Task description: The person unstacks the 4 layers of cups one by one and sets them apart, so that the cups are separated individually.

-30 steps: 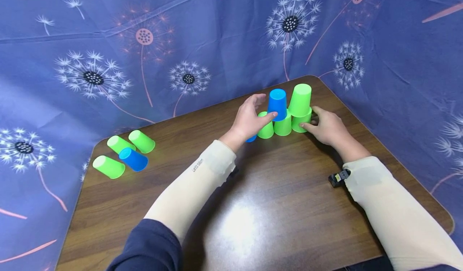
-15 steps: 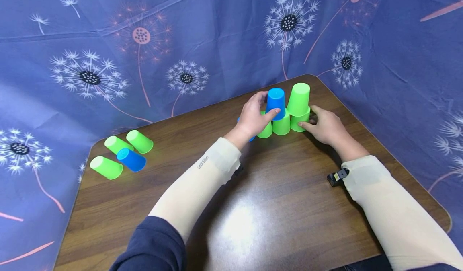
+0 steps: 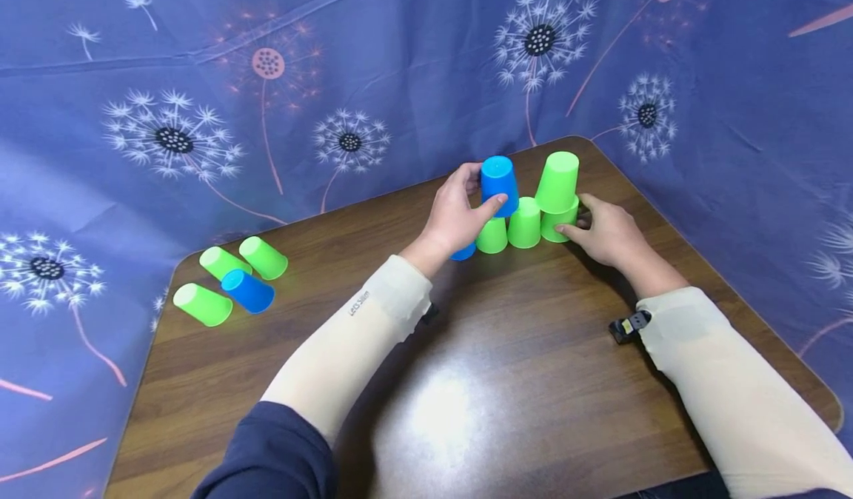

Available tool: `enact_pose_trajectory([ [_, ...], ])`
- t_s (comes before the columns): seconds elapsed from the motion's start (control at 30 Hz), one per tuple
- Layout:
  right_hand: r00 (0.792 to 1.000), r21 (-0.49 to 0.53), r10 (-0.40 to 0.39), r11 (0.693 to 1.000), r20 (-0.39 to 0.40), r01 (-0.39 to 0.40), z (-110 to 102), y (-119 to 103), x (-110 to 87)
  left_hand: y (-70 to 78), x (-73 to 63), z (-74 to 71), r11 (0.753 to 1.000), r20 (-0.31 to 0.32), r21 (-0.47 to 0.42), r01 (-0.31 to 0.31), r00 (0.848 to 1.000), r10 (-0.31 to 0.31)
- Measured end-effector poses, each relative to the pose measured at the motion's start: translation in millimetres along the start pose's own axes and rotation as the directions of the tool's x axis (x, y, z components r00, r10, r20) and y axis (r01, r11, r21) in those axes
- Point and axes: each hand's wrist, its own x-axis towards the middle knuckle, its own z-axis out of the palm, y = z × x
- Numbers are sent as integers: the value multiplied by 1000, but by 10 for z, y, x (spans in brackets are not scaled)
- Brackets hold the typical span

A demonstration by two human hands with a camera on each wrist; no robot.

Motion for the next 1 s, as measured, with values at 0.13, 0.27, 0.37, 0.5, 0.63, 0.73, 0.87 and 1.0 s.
enact_pose_trajectory([
  [0.13, 1000, 2, -8, 1000, -3, 8, 13, -7, 6, -53, -73, -176, 999, -22, -47, -27, 999, 26],
  [0.27, 1000, 5, -13, 1000, 2, 13, 24, -12, 12, -142, -185, -374, 998, -45, -62, -30, 999, 27],
  [0.37, 1000, 3, -20, 1000, -4, 20, 21, -15, 14, -212, -279, -542, 998, -74, -59, -28, 997, 24],
  [0.5, 999, -12, -30, 999, -25, 30, 18, -8, 13, -292, -385, -770, 999, -115, -38, -29, 993, 25],
  [0.63, 998, -18, -46, 999, -38, 46, 34, 3, 27, -383, -515, -1018, 1000, -166, 0, -21, 986, 21],
  [0.73, 998, -9, -55, 998, -40, 54, 46, 17, 31, -492, -670, -1201, 1000, -205, 19, -19, 978, 22],
  [0.87, 998, -7, -48, 999, -31, 47, 38, 23, 29, -688, -948, -1439, 999, -231, 47, -18, 972, 29],
  [1.0, 999, -13, -41, 999, -22, 41, 20, 22, 34, -888, -1219, -1667, 997, -259, 83, 1, 966, 21],
])
